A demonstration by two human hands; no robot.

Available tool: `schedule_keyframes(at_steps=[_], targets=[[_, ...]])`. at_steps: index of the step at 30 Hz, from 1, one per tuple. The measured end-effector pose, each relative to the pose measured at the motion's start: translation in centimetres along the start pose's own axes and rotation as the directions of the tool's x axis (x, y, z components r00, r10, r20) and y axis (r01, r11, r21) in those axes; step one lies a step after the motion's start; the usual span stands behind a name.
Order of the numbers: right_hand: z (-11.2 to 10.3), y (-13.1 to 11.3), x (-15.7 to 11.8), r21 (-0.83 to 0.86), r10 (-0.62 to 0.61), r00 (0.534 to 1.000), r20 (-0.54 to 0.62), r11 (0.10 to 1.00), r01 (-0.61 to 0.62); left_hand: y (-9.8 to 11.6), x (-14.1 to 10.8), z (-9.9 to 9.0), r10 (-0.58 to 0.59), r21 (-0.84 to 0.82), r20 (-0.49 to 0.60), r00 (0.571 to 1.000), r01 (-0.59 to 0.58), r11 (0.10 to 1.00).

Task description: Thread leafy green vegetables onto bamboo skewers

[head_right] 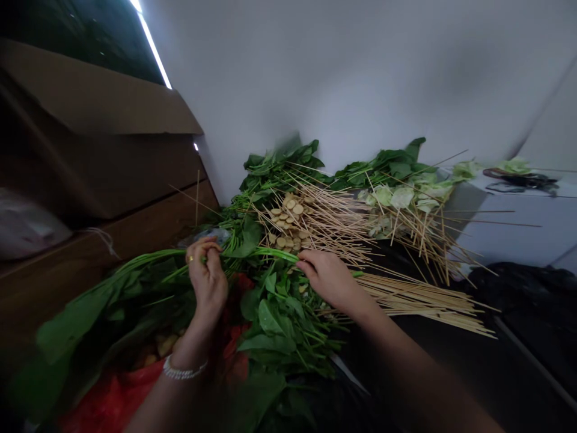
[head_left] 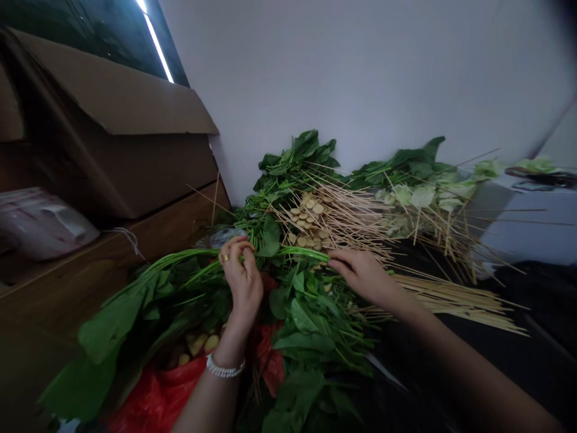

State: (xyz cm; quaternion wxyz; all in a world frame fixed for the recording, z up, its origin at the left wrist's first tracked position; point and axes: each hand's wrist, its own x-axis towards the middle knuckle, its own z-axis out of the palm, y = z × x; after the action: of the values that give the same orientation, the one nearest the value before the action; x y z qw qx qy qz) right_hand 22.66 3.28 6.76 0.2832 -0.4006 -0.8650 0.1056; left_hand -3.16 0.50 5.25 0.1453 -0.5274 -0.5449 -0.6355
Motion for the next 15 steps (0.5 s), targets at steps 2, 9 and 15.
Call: schedule_keyframes(at_steps=[2,9,15], targets=[[0.2,-0.8,-0.2,-0.037,-0.034,0.999,-0.001,0.999,0.034,1.1,-0.9,0.0,0.091,-0.029,0.09,0.992,-0.088,0.996],[0.6,-3.9,-1.0,-0.358,-0.15,0.987,0.064,0.919,0.163,3.4,-3.2,0.4,0.438,-0.13,0.449,0.779,-0.428,0.894],[1.2,-3.8,-1.0,-0.458,-0.142,0.985,0.098,0.872,0.171,3.0,-3.1,0.7,0.497,-0.165,0.577,0.647,-0.504,0.848]])
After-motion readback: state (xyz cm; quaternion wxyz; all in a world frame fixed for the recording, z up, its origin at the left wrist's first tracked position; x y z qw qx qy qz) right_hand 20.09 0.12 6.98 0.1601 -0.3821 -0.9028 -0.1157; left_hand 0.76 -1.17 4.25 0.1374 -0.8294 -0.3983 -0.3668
